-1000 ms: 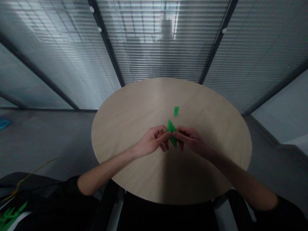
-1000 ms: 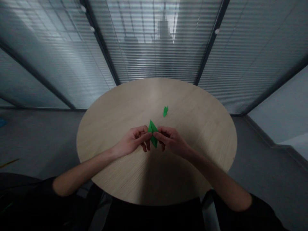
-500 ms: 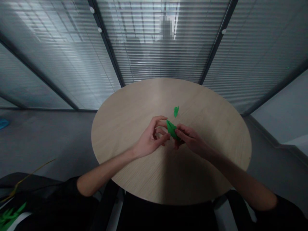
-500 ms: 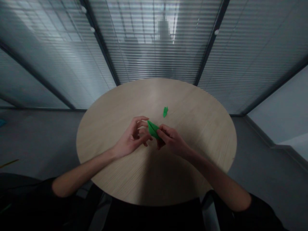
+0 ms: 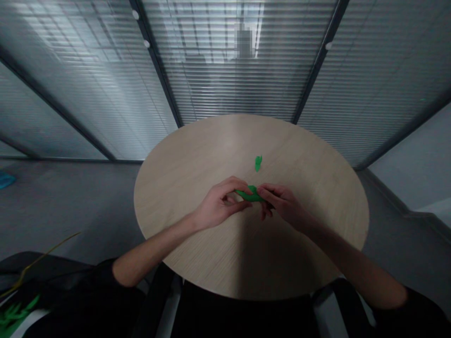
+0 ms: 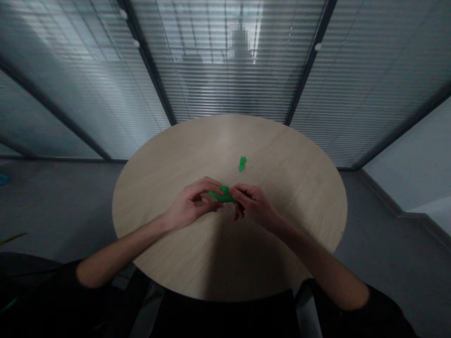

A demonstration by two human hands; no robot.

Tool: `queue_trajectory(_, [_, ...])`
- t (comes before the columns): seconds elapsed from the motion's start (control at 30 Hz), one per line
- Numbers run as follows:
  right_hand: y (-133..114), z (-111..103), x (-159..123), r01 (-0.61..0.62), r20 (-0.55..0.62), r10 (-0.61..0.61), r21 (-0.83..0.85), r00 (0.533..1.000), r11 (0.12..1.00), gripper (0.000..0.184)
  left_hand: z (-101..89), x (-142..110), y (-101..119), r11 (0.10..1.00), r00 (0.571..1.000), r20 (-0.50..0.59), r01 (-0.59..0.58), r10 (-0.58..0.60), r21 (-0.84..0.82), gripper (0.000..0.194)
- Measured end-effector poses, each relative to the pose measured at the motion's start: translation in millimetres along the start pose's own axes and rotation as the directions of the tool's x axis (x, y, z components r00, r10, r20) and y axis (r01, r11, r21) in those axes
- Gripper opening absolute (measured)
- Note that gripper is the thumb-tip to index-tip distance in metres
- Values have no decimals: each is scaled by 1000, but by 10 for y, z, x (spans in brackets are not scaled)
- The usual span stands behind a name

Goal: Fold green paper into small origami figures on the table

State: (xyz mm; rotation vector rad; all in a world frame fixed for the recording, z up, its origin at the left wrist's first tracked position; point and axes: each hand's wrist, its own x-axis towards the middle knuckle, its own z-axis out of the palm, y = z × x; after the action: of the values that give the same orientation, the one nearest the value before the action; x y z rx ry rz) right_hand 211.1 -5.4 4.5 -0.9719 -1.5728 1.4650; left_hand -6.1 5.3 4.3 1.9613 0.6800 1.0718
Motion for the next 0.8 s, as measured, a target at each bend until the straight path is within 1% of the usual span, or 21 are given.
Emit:
queue_trajectory(0.2, [1,1,-7,-20,-14,20,29,1000,999,38,-24,-3,-16,999,999,15,-42,42,27,15])
queue_trajectory(0.37, [28,4,5,-5,-25,6,53,1000,999,39,-26,-12,-60,998,999,0,-34,34,45,12])
queue_trajectory(0.47, [42,12,12,52,-55,-48,76,997,996,33,-14,-15,-68,999,999,-26,-33,34,32,11])
queue_trajectory(0.6, [51,41,-4,181,-97,-173,78,980,980,31,10,-18,-63,1000,998,-60,-27,27,-3,10])
queue_trajectory(0.7, [52,70,-37,263,-100,-260,18,960,965,30,23,-18,-65,998,994,-108,-14,7,-61,11])
queue_trajectory(0.8, [54,89,-60,270,-95,-276,-72,956,960,26,32,-16,-67,994,991,-129,11,-26,-109,12])
